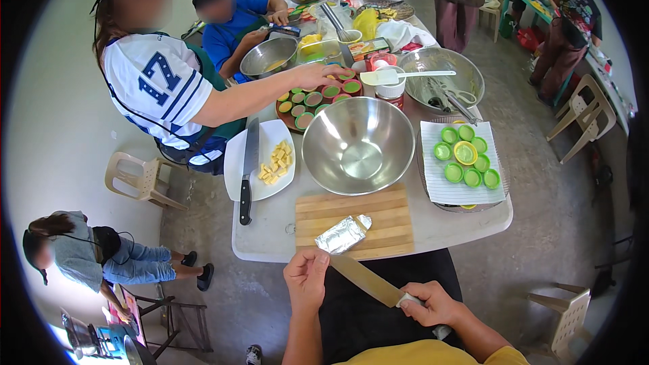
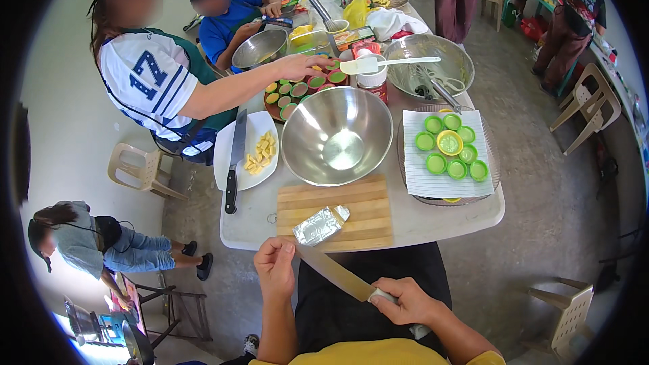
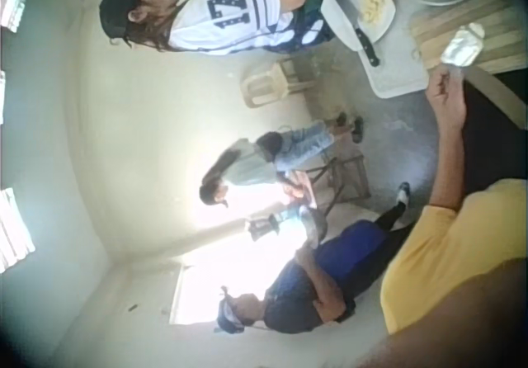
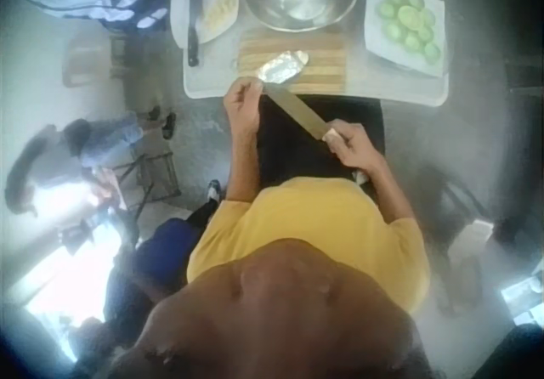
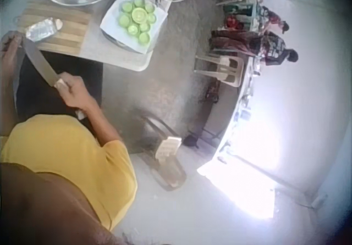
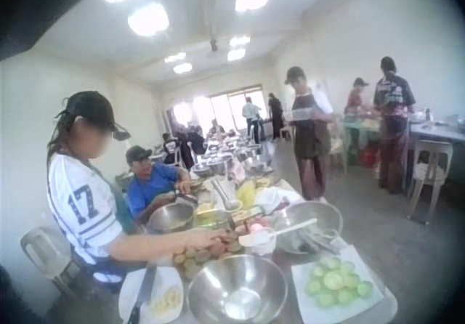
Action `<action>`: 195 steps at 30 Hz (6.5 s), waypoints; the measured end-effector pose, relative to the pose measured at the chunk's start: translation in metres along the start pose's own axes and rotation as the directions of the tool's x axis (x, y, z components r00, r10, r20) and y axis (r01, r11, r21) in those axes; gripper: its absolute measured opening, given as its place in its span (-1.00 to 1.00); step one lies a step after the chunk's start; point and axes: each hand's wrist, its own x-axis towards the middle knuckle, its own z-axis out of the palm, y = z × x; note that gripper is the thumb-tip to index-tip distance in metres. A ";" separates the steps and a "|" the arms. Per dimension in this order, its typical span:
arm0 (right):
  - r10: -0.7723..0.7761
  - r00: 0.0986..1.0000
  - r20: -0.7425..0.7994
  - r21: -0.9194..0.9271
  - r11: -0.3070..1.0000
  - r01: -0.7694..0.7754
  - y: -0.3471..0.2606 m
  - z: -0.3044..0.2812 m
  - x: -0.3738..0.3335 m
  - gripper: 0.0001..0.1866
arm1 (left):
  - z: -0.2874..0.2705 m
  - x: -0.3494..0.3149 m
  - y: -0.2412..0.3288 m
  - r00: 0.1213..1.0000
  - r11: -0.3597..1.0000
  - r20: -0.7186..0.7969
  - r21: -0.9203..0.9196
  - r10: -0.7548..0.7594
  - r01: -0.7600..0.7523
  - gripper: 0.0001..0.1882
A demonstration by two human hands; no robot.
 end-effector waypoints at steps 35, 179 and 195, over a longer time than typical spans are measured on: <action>0.088 0.991 -0.103 0.143 0.987 -0.072 0.001 0.004 -0.003 -0.87 | 0.027 -0.023 -0.017 0.976 0.992 0.181 -0.021 -0.121 0.127 -0.81; -0.140 0.963 -0.230 -0.723 0.688 -0.072 0.007 -0.019 0.067 -0.26 | 0.030 0.081 -0.121 0.910 0.609 0.306 0.676 0.280 -0.415 -0.39; -0.177 0.969 -0.171 -0.759 0.650 -0.015 0.008 -0.029 0.068 -0.24 | 0.044 0.081 -0.125 0.884 0.566 0.319 0.680 0.342 -0.465 -0.45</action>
